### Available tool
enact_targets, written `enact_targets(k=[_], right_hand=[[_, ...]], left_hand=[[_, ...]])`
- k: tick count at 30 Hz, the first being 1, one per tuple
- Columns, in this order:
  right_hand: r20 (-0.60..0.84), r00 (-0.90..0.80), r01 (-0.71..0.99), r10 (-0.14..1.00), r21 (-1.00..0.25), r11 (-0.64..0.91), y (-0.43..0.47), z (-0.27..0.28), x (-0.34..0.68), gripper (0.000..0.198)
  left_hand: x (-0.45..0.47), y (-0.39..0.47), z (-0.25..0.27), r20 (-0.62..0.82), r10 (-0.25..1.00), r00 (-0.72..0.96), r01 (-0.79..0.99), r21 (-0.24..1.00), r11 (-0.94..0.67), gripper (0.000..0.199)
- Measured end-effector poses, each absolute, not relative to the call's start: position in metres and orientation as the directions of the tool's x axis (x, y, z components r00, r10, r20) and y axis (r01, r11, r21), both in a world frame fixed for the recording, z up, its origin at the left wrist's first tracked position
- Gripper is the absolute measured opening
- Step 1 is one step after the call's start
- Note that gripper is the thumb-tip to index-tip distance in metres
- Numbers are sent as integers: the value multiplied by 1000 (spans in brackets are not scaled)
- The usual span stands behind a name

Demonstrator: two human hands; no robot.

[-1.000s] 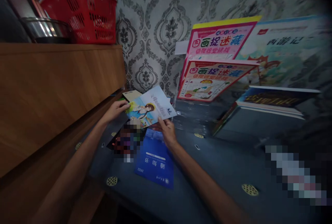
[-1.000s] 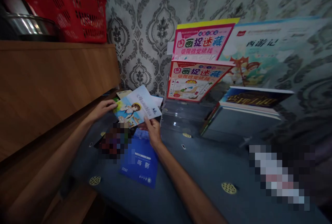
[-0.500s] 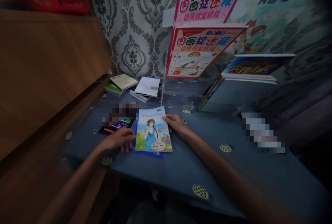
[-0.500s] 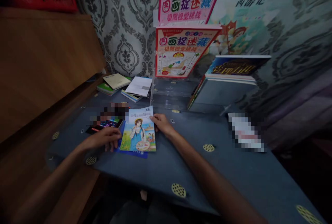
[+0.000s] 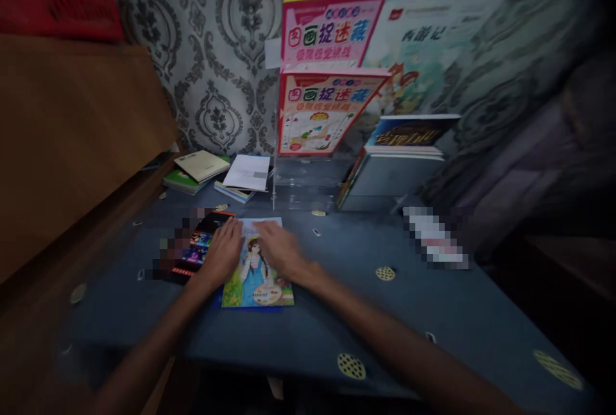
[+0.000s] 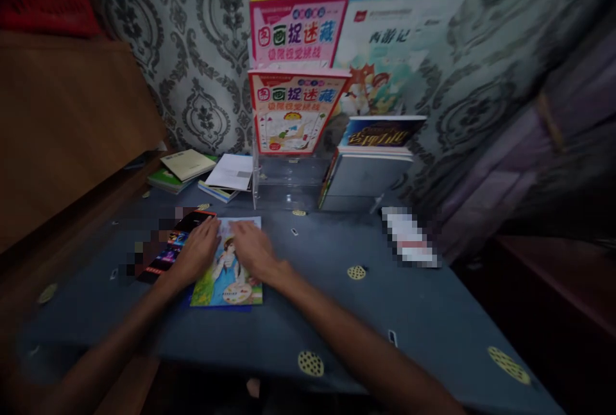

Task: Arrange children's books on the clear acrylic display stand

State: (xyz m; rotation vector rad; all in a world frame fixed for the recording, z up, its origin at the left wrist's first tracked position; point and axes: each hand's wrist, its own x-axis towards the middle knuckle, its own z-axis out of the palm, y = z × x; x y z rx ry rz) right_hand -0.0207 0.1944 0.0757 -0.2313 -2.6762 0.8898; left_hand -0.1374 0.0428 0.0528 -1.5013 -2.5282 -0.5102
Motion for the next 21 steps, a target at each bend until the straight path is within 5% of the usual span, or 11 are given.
enact_targets(k=[4, 13, 21], right_hand=[[199, -978, -45, 61, -492, 870, 178, 69, -45, 56], [100, -927, 284, 361, -439, 852, 224, 69, -17, 70], [113, -918, 286, 380, -474, 833, 230, 70, -2, 65]], left_hand=[[-151, 45, 30, 353, 795, -494, 868, 147, 474, 50], [-156, 46, 13, 438, 799, -411, 863, -95, 496, 49], [-162, 51, 4, 499, 803, -326, 835, -246, 492, 48]])
